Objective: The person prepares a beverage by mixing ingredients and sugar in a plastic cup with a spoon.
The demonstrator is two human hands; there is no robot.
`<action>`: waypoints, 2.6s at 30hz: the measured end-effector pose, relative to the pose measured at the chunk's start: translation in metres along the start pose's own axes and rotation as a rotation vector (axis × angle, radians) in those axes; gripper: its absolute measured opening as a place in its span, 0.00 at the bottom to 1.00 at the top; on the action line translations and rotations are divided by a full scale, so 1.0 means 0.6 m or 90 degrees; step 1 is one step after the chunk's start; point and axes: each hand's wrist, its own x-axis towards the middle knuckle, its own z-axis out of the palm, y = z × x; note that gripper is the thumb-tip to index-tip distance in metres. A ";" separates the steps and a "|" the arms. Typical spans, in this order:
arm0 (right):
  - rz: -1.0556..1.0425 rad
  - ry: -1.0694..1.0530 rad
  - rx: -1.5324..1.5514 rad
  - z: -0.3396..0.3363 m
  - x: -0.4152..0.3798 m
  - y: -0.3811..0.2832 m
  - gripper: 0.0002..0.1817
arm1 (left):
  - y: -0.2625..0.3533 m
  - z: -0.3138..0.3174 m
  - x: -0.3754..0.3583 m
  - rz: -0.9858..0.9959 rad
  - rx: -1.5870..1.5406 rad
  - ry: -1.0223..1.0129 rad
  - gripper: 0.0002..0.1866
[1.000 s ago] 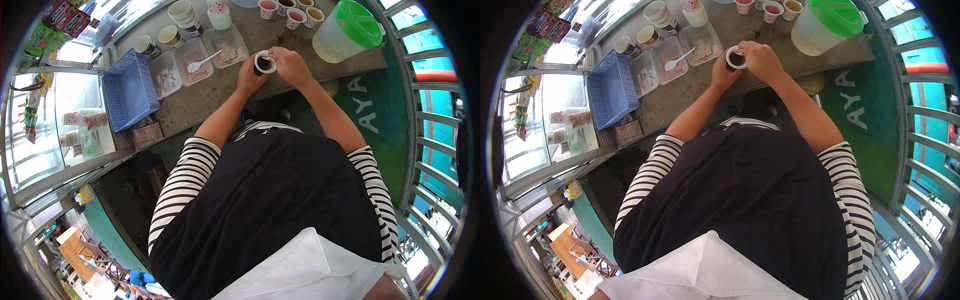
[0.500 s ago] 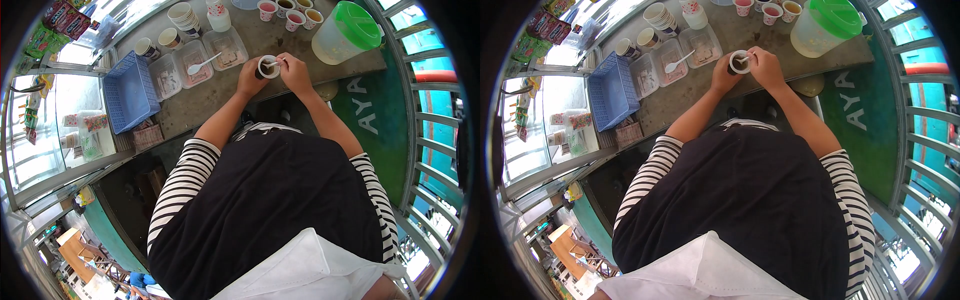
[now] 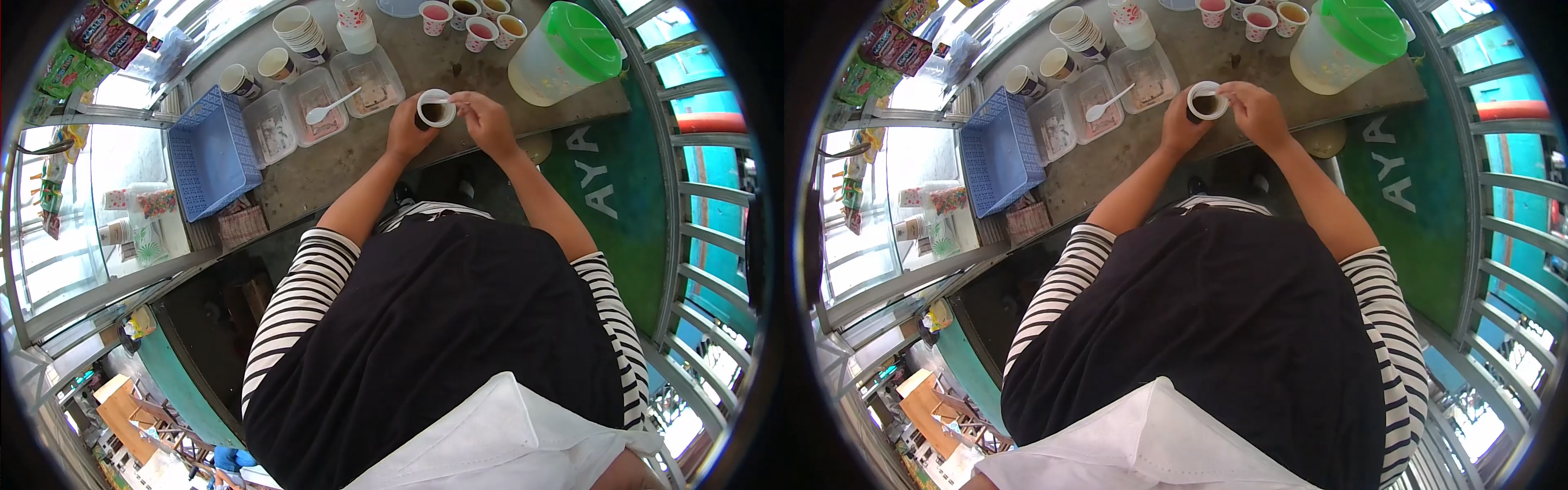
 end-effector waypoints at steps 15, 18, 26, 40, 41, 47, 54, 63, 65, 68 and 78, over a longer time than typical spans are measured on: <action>-0.209 -0.277 -0.217 0.009 0.068 -0.026 0.10 | 0.006 -0.002 -0.001 0.005 0.013 -0.011 0.34; -0.178 -0.275 -0.253 0.010 0.076 -0.030 0.10 | 0.002 0.001 -0.001 0.005 0.025 -0.004 0.33; 0.207 -0.036 -0.052 0.018 0.032 0.029 0.07 | 0.002 -0.002 -0.001 0.001 0.039 -0.019 0.34; 0.138 -0.080 0.077 0.003 0.012 0.006 0.07 | -0.016 0.003 -0.001 -0.019 0.002 -0.028 0.36; 0.104 -0.135 0.079 0.006 0.011 0.004 0.08 | -0.015 0.003 -0.002 -0.014 0.010 -0.030 0.36; -0.222 -0.244 -0.163 0.029 0.040 -0.037 0.09 | -0.008 -0.002 -0.002 -0.008 -0.006 -0.027 0.36; -0.050 -0.306 -0.227 0.049 0.076 -0.037 0.09 | -0.013 0.002 -0.007 -0.023 0.048 -0.036 0.36; 0.222 -0.045 -0.076 0.029 0.048 0.041 0.10 | -0.011 0.001 -0.005 -0.028 0.020 -0.009 0.35; 0.312 -0.013 0.116 0.022 0.041 0.055 0.09 | -0.007 0.000 -0.004 -0.036 0.028 -0.008 0.35; 0.245 0.079 0.128 0.016 0.038 0.027 0.08 | -0.014 0.003 -0.005 -0.047 0.035 -0.001 0.35; 0.073 -0.172 0.073 0.029 0.016 -0.016 0.09 | 0.005 -0.005 0.001 -0.068 -0.017 -0.018 0.36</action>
